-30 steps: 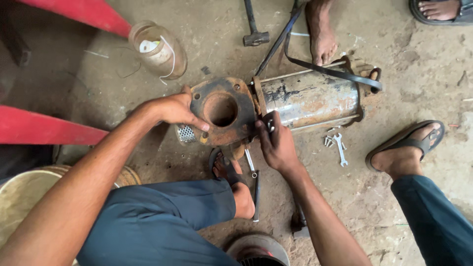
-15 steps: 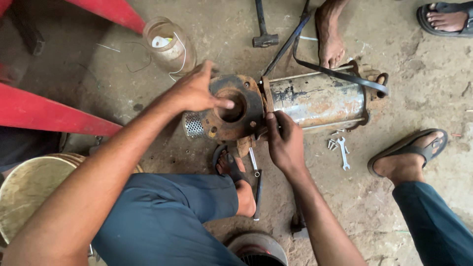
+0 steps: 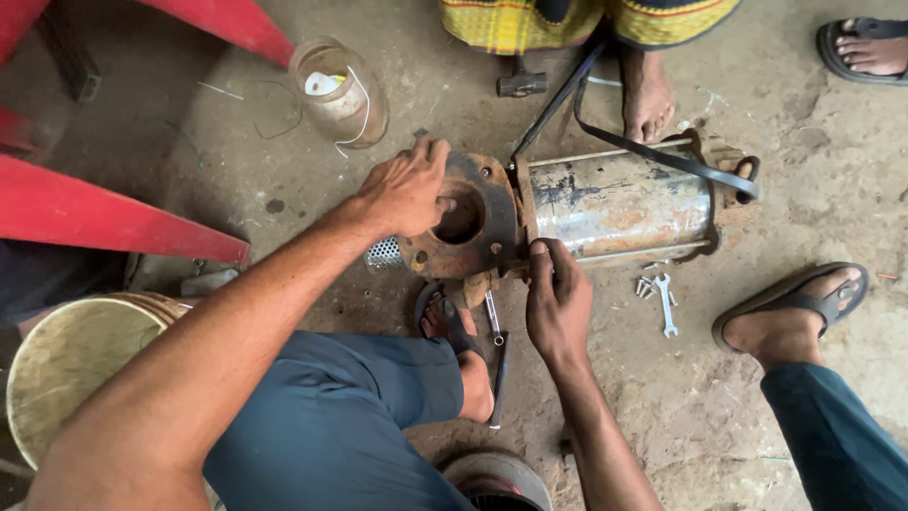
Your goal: The person uses a wrench and hammer to loosen and remove bolts from a flange on a cylindrical metal machine. They repeatedly strike the wrench with a hammer to break the bolts free, then unscrew them by hand.
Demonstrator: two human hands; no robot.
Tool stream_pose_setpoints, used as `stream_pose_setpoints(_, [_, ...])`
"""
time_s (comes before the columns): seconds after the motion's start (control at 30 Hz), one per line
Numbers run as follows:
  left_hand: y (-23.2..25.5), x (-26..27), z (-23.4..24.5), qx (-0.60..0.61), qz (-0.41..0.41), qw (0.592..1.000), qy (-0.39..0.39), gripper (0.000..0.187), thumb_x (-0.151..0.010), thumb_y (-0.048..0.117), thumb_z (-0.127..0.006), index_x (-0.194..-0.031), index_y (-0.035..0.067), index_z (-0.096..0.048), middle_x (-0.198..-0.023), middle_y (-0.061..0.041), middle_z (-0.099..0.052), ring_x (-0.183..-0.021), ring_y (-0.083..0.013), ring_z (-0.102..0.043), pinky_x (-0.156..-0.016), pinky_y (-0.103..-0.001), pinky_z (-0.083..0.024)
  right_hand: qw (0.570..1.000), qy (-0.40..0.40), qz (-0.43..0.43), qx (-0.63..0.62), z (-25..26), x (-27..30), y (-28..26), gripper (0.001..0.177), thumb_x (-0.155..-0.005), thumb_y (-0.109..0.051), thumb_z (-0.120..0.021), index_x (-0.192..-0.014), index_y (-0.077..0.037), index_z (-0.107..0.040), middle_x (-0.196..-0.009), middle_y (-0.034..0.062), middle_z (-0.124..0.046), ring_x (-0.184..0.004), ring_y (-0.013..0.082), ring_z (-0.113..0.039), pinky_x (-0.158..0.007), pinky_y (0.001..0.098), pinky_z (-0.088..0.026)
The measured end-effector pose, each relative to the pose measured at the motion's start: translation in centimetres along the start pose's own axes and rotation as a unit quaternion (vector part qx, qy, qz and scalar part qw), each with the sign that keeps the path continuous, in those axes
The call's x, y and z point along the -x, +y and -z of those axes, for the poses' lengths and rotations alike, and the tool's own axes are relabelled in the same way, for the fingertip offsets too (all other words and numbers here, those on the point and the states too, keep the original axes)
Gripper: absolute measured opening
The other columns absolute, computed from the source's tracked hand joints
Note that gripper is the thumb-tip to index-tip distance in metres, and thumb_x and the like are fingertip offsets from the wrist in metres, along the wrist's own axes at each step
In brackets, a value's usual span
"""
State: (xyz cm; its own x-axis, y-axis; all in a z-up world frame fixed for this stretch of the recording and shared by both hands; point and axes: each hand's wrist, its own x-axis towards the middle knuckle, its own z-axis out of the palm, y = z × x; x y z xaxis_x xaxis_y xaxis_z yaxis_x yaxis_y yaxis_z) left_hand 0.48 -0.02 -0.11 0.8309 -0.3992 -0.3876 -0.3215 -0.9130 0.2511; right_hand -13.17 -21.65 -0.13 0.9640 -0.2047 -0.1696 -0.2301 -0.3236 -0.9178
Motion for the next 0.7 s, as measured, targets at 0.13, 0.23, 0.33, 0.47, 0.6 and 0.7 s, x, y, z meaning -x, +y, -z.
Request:
stream_pose_setpoints(0.13, [-0.3,-0.2,-0.4,0.007,0.0,1.0,0.002,0.068,-0.089,0.03,-0.078,-0.127,-0.008,-0.036,-0.13,-0.036,-0.048,-0.102,-0.0451,-0.067,-0.084,-0.052,-0.059,0.996,0.027,0.076,0.048,0.2,1.4,0.7,0.033,-0.11,-0.026,-0.048,-0.112,-0.001,-0.07,-0.098,0.016,-0.07,-0.094,0.0247,-0.063,-0.086,0.0373,-0.05])
stream_pose_setpoints(0.23, [-0.1,0.1,-0.5,0.015,-0.012,1.0,0.02,0.069,-0.087,0.029,-0.08,-0.127,-0.007,-0.036,-0.13,-0.038,-0.048,-0.103,-0.0493,-0.065,-0.086,-0.054,-0.057,0.998,0.025,0.03,0.046,0.7,2.3,0.8,0.034,-0.109,-0.027,-0.049,-0.113,-0.002,-0.071,-0.101,0.02,-0.068,-0.099,0.0301,-0.063,-0.091,0.0391,-0.049])
stream_pose_setpoints(0.33, [-0.1,-0.1,0.2,0.02,-0.021,0.998,0.051,0.072,-0.086,0.029,-0.081,-0.128,-0.007,-0.035,-0.135,-0.04,-0.044,-0.104,-0.053,-0.064,-0.086,-0.056,-0.056,0.997,-0.019,0.078,0.002,1.1,1.1,1.5,0.037,-0.107,-0.03,-0.049,-0.115,0.001,-0.069,-0.11,0.0177,-0.071,-0.106,0.0248,-0.066,-0.096,0.0366,-0.049])
stream_pose_setpoints(0.47, [0.3,0.6,-0.8,0.027,0.007,0.999,0.041,0.073,-0.087,0.031,-0.079,-0.133,-0.004,-0.034,-0.137,-0.033,-0.047,-0.109,-0.0525,-0.062,-0.088,-0.057,-0.055,0.987,-0.048,-0.051,-0.145,0.6,1.0,5.0,0.041,-0.105,-0.036,-0.054,-0.119,0.001,-0.066,-0.109,0.0114,-0.074,-0.105,0.0162,-0.065,-0.096,0.0311,-0.05])
stream_pose_setpoints(0.6, [1.0,0.4,0.8,0.007,0.028,0.999,0.019,0.073,-0.088,0.034,-0.078,-0.132,-0.003,-0.034,-0.139,-0.033,-0.046,-0.112,-0.0525,-0.061,-0.092,-0.057,-0.053,0.976,-0.057,-0.042,-0.204,-0.8,-0.4,6.5,0.043,-0.112,-0.036,-0.059,-0.114,0.007,-0.061,-0.1,0.0111,-0.063,-0.097,0.0172,-0.054,-0.091,0.0318,-0.046])
stream_pose_setpoints(0.7, [1.6,0.5,0.8,-0.002,0.046,0.999,-0.011,0.072,-0.089,0.036,-0.077,-0.132,-0.003,-0.034,-0.14,-0.032,-0.045,-0.113,-0.0523,-0.061,-0.093,-0.058,-0.052,0.97,-0.059,-0.055,-0.227,-0.9,0.8,6.4,0.042,-0.109,-0.037,-0.059,-0.11,0.005,-0.064,-0.097,0.0081,-0.064,-0.093,0.015,-0.055,-0.087,0.0295,-0.047])
